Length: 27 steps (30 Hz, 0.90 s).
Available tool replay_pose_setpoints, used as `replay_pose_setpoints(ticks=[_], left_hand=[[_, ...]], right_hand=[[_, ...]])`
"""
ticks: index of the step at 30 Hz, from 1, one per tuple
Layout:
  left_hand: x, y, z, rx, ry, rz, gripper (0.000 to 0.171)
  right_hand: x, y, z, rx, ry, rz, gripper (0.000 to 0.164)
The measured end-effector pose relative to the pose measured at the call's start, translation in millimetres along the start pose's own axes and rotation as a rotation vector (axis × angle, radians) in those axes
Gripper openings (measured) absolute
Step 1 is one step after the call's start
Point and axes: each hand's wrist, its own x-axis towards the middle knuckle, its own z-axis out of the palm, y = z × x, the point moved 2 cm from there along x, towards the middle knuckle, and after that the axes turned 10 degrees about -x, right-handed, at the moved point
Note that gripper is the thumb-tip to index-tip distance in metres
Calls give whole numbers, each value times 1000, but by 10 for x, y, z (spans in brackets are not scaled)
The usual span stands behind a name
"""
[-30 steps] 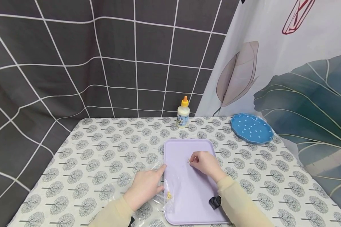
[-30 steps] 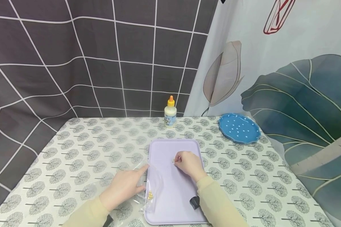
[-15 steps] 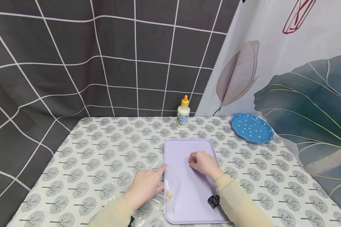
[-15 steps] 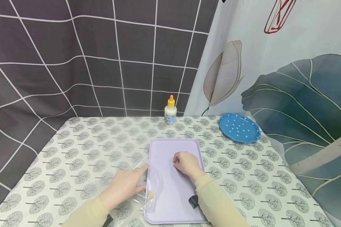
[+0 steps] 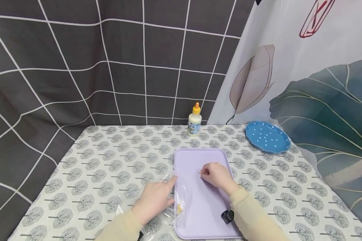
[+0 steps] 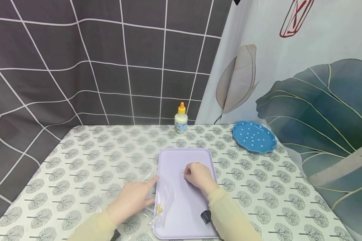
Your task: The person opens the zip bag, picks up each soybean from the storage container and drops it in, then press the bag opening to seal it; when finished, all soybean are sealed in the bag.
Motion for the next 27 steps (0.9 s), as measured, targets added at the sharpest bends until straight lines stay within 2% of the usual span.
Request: replay_pose_setpoints(ticks=[8, 12, 16, 19, 23, 27], left_hand=[[6, 11, -3, -3, -25, -18, 72], [6, 22, 4, -9, -37, -24, 72], [-1, 29, 5, -6, -24, -22, 72], [-3, 26, 3, -3, -9, -14, 72], [-4, 22, 5, -5, -1, -5, 71], [-5, 19, 6, -7, -4, -9, 72]], right_hand=[[-121, -139, -106, 160, -51, -7, 6], [-189, -204, -154, 226, -49, -73, 5], [-245, -306, -202, 246, -11, -211, 5], [-279, -395, -227, 252, -8, -282, 6], [-308, -484, -244, 251, -11, -318, 4], [-309, -502, -250, 236, -8, -315, 4]])
